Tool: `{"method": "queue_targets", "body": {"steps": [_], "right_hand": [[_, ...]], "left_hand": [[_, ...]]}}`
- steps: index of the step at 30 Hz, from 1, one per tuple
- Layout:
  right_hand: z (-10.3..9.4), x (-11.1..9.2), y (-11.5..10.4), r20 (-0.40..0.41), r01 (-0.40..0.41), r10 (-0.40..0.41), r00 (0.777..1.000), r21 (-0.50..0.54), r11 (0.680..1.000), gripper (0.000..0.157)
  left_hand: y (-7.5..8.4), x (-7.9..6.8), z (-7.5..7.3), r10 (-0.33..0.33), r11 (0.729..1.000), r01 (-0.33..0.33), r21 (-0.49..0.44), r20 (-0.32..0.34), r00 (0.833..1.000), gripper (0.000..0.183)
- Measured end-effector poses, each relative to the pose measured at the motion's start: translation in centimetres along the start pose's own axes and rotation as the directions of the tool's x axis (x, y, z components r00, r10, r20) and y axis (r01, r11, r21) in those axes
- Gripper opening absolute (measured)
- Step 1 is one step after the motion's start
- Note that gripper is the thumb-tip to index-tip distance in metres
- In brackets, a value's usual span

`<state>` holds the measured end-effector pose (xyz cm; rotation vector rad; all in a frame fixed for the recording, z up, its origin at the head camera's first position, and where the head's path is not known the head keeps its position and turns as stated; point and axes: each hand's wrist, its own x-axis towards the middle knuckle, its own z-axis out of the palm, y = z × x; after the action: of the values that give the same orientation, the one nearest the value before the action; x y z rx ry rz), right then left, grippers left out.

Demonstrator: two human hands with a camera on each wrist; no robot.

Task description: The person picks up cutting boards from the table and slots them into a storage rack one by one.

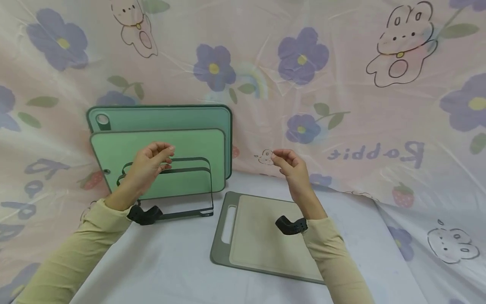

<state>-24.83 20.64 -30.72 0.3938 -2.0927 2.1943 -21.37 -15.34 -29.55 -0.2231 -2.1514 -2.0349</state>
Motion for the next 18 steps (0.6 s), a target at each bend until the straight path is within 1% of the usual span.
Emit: {"method": "queue_targets", "body": {"steps": [3,6,9,13,18], "right_hand": [[-1.1,-0.5,-0.3,-0.012,0.0,0.0,1.0,0.007,1.0,0.006],[-2.0,-1.0,-0.4,-0.014,-0.001,0.002,1.0,0.028,1.0,0.007],[-2.9,-1.4,-0.3,-0.012,0.006,-0.005,1.0,0.065,0.998,0.009],[-3.8,-1.8,-0.3,-0.013,0.019,-0.017,1.0,0.112,0.994,0.013],[-5.0,-2.6,-0.3,-0.023,0.019,-0.016,1.0,0.14,0.99,0.01]], "left_hand": [[-0.3,0.3,1.4,-0.006,1.0,0.006,-0.004,0.013,1.0,0.029],[-0.3,0.5,2.6,-0.013,1.0,0.014,-0.007,0.031,0.999,0.028],[-0.3,0.7,3.7,-0.016,1.0,0.017,-0.026,0.051,0.999,0.03],[-0.3,0.6,5.0,-0.026,0.997,0.031,-0.069,0.074,0.997,0.028],[-0.4,0.6,6.6,-0.022,0.998,0.027,-0.065,0.077,0.997,0.027]]}}
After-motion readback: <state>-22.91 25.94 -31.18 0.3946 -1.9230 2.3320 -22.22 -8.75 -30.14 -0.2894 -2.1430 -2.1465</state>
